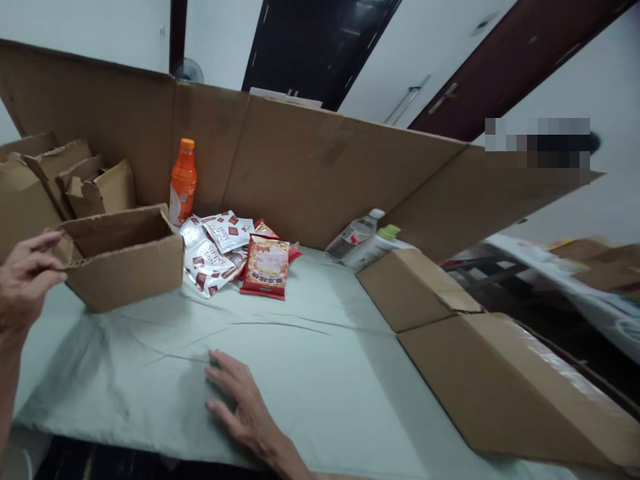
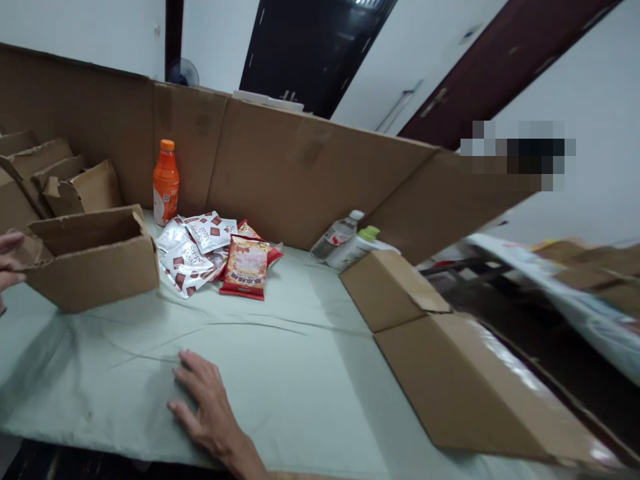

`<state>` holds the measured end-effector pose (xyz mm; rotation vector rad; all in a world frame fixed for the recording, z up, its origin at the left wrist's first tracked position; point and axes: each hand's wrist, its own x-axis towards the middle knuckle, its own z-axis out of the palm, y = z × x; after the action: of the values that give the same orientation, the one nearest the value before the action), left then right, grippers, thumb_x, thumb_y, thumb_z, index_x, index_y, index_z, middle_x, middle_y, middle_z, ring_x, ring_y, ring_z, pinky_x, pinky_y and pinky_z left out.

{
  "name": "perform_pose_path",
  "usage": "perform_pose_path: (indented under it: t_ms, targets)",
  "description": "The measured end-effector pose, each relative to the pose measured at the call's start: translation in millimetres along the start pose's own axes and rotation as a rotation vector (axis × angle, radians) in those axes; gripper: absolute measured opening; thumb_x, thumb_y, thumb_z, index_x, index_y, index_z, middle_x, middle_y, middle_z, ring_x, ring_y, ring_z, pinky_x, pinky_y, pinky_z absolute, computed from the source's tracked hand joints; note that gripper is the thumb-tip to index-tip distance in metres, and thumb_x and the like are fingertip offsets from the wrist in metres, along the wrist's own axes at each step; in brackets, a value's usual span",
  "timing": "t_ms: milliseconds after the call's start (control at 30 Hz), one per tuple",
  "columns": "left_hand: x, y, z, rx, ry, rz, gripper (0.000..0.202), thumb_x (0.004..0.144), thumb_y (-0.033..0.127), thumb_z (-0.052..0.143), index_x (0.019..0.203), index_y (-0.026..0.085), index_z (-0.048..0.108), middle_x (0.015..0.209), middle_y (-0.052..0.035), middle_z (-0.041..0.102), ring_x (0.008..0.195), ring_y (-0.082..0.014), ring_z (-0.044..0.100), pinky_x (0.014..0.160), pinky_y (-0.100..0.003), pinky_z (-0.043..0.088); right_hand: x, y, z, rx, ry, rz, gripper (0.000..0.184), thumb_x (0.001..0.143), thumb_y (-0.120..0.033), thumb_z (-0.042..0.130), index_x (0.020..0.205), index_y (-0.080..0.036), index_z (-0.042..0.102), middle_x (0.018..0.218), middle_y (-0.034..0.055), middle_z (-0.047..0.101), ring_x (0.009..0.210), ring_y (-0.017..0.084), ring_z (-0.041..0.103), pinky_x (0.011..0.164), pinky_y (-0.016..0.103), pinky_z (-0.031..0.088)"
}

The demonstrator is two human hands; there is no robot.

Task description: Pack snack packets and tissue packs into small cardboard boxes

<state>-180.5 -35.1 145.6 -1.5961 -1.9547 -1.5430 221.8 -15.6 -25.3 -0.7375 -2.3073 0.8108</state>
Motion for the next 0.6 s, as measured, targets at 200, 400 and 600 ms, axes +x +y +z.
perform_pose_path:
  t_ms: [200,400,600]
  targets:
    - [-59,34,-8.7,-0.31,-0.335,0.114,0.016,0.09,0.01,0.06,0.076,0.019,0.06,0.144,-0.0001,0.064,0.139,-0.0268,0.056,0.122,-0.044,0.04,38,-9,-31,0.336,0.303,0.228,0.061,0.096,-0.051,0.064,0.151,-0.026,0.053,0.156,0.0137,0.054,0.141,0.032,0.055,0.11,0.047,0.052]
    - [-77,79,14.3,-0.378,-0.431,0.205,0.018,0.091,0.009,0.056,0.083,0.025,0.058,0.144,0.0009,0.062,0.141,-0.0205,0.054,0.12,-0.033,0.039,25,-15,-66,0.499,0.299,0.27,0.053,0.093,-0.055,0.067,0.138,-0.026,0.066,0.14,0.0109,0.068,0.126,0.03,0.066,0.104,0.044,0.055]
    - [-74,77,21.0,-0.319,-0.482,0.283,0.02,0.091,0.008,0.054,0.089,0.027,0.057,0.15,0.0039,0.056,0.145,-0.0154,0.05,0.121,-0.026,0.037,48,53,-131,0.209,0.569,0.496,0.055,0.078,-0.055,0.076,0.121,-0.022,0.074,0.132,0.0142,0.072,0.125,0.034,0.065,0.104,0.051,0.053]
